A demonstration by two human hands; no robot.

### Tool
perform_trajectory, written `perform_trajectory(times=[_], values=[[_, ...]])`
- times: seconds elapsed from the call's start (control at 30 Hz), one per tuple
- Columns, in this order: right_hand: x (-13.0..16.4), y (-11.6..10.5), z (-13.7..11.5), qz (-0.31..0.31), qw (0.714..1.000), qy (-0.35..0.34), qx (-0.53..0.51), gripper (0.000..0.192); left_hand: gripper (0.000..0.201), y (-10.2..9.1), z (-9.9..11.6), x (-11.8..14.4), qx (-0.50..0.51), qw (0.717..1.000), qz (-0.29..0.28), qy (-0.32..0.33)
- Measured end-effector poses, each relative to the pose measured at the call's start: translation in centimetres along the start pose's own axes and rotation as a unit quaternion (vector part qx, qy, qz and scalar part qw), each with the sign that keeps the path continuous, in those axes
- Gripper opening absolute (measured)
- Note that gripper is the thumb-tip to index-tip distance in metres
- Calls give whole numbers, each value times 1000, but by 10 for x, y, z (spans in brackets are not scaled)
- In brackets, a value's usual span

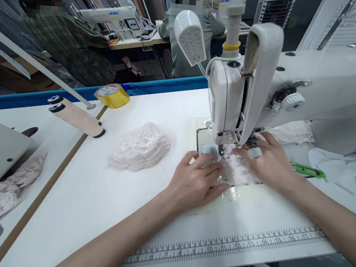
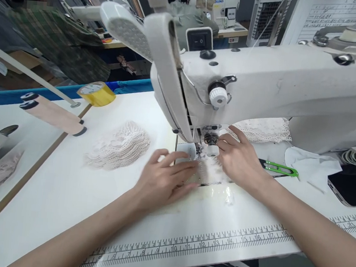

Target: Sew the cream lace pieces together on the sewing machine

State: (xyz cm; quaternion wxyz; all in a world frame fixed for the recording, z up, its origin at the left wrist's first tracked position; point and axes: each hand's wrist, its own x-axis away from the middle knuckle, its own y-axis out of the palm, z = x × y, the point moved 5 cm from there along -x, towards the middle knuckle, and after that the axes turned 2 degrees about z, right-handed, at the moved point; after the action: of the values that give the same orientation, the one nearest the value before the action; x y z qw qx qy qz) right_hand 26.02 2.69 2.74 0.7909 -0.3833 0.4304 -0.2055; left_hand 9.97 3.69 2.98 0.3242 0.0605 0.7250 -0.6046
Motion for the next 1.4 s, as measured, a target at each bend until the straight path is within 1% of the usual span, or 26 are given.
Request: perform_trajectory(times=[0.07, 0.13, 0.17, 0.27, 0.3, 0.33, 0.37, 0.47, 0.5, 0.57, 0.6, 0.67, 0.73, 0.77, 0.83, 0.93, 1.0, 1.03, 1.17, 1.4], values=[[1, -4, 2, 6, 1000, 5, 8, 36, 26, -11, -9, 1, -51, 997, 42, -41], [2, -4, 2, -12, 1000, 1, 9, 35, 20, -14, -13, 2, -71, 994, 45, -76], [3, -3, 1, -23, 1000, -5, 5, 34, 16, -12, -11, 2, -59, 995, 32, -76], [6, -1, 0, -35, 999, -4, -25, 28, 28, -2, 3, 3, 1, 999, -31, -19], [6, -2, 0, -33, 999, 0, -41, 29, 27, 1, 4, 4, -1, 999, -50, -5], [6, -3, -1, -30, 998, 4, -61, 31, 23, 2, 2, 5, -21, 998, -67, -4], [6, -4, -1, -30, 996, 5, -80, 35, 20, 3, -3, 6, -56, 995, -81, -19], [6, -9, -6, -28, 992, -6, -121, 42, 29, -3, -28, 10, -171, 973, -105, -110], [6, -10, -8, -25, 991, -13, -128, 42, 30, -7, -32, 10, -179, 970, -96, -135], [6, -12, -13, -18, 990, -24, -139, 41, 32, -9, -32, 10, -133, 976, -75, -153], [7, -12, -15, -15, 989, -28, -145, 40, 34, -7, -28, 9, -94, 982, -73, -146], [8, -11, -20, -14, 987, -30, -155, 38, 39, 1, -17, 6, -36, 987, -96, -123], [9, -9, -25, -20, 987, -30, -159, 37, 46, 8, -12, 5, -37, 985, -122, -120], [10, -8, -28, -26, 986, -29, -161, 37, 49, 10, -12, 5, -50, 983, -123, -126], [10, -7, -31, -41, 986, -24, -160, 37, 45, 9, -14, 4, -63, 985, -101, -127], [10, -9, -33, -33, 988, -19, -152, 33, 31, 8, -10, 4, -13, 996, -66, -63], [9, -10, -33, -14, 989, -18, -148, 33, 28, 9, -4, 5, 19, 997, -64, -26], [9, -10, -32, -8, 989, -18, -147, 33, 28, 9, -2, 6, 24, 997, -65, -18], [9, -8, -31, -3, 989, -20, -150, 32, 28, 11, 4, 7, 18, 998, -59, -15], [9, -10, -30, 3, 987, -21, -158, 31, 29, 11, 4, 7, 13, 998, -61, -15]])
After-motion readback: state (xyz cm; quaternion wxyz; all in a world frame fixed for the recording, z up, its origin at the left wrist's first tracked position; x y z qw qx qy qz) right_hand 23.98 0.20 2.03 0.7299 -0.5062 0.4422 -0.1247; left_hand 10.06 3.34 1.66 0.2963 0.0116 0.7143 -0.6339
